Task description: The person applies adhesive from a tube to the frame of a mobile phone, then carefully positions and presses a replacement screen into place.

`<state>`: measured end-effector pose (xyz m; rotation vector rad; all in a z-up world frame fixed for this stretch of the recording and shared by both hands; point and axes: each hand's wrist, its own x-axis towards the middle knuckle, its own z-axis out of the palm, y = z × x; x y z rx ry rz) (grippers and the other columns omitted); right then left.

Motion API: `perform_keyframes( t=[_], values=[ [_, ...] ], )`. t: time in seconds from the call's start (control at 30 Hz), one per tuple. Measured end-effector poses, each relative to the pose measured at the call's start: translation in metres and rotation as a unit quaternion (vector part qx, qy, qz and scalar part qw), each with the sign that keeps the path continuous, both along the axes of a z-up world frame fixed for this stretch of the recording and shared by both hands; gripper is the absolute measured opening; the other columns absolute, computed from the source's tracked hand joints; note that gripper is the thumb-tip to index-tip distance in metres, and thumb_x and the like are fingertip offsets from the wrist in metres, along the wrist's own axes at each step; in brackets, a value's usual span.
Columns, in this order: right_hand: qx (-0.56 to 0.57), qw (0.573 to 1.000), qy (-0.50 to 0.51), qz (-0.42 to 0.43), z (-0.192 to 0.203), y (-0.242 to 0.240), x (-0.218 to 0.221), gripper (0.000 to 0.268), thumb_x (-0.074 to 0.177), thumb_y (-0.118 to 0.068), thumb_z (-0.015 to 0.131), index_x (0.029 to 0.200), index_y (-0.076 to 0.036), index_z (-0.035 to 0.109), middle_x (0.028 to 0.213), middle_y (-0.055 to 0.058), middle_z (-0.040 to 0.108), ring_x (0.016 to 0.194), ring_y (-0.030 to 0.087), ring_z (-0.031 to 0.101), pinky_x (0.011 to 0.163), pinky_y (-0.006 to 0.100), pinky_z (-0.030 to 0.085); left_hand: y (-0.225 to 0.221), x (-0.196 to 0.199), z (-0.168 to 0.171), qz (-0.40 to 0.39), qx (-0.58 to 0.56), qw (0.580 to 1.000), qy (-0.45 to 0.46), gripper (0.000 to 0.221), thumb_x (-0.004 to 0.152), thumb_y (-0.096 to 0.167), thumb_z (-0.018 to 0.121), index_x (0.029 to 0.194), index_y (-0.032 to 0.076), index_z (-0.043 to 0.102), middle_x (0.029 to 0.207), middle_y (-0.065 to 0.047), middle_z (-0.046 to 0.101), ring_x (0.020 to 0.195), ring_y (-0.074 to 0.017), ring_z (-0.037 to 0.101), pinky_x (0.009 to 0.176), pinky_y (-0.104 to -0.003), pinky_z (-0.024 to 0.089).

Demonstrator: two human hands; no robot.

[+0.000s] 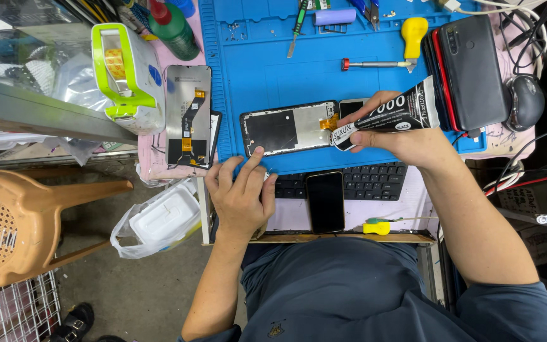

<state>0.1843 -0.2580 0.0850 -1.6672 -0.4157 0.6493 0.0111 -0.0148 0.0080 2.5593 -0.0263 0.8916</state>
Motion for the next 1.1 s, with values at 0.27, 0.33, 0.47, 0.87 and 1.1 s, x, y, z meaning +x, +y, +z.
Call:
perform_keyframes(
  t=[0.27, 0.33, 0.47, 0.87, 1.1],
  values=[
    [-0.012, 1.000, -0.022, 0.008, 0.005, -0.009, 0.003, 0.019, 0.085, 0.010, 0.074, 0.099, 0.005, 0.062, 0.109, 0.025, 0.074, 0.090, 0.025, 0.076, 0.073, 0.034, 0.067, 0.000, 0.000, 0.000, 0.002, 0.005, 1.000, 0.000, 0.019, 0.093, 0.025, 0.073, 0.090, 0.007, 0.067, 0.125, -0.004, 0.074, 0.110, -0.0292, 0.059, 0.101, -0.048, 0.037],
    [-0.016, 0.999, -0.030, 0.012, 0.008, -0.010, 0.004, 0.019, 0.084, 0.009, 0.075, 0.099, 0.005, 0.063, 0.109, 0.023, 0.075, 0.088, 0.023, 0.076, 0.072, 0.033, 0.066, 0.000, 0.000, 0.000, 0.003, 0.006, 1.000, 0.002, 0.019, 0.093, 0.025, 0.073, 0.090, 0.007, 0.067, 0.125, -0.004, 0.074, 0.110, -0.0291, 0.059, 0.101, -0.048, 0.037],
    [-0.050, 0.997, -0.053, 0.018, 0.014, -0.010, 0.005, 0.019, 0.083, 0.006, 0.077, 0.098, 0.004, 0.066, 0.108, 0.021, 0.076, 0.081, 0.021, 0.076, 0.071, 0.032, 0.065, 0.001, 0.000, 0.000, 0.003, 0.008, 1.000, 0.006, 0.019, 0.093, 0.025, 0.074, 0.090, 0.008, 0.067, 0.125, -0.003, 0.074, 0.110, -0.0283, 0.059, 0.101, -0.047, 0.037],
    [-0.043, 0.995, -0.072, 0.045, 0.024, -0.013, -0.004, 0.024, 0.080, 0.005, 0.079, 0.101, 0.002, 0.067, 0.109, 0.019, 0.076, 0.090, 0.019, 0.076, 0.077, 0.031, 0.065, 0.001, 0.006, 0.018, 0.008, 0.001, 1.000, 0.010, 0.016, 0.092, 0.022, 0.073, 0.090, 0.008, 0.066, 0.124, -0.001, 0.074, 0.114, -0.0294, 0.056, 0.101, -0.046, 0.035],
    [0.228, 0.968, 0.094, -0.056, -0.004, -0.063, -0.025, 0.032, 0.087, 0.010, 0.072, 0.116, 0.000, 0.060, 0.122, 0.029, 0.070, 0.107, 0.035, 0.073, 0.083, 0.043, 0.067, -0.005, 0.024, 0.061, -0.023, -0.059, 0.998, -0.005, 0.015, 0.089, 0.017, 0.075, 0.100, 0.008, 0.069, 0.123, -0.005, 0.069, 0.113, -0.0308, 0.056, 0.099, -0.046, 0.039]
  ],
)
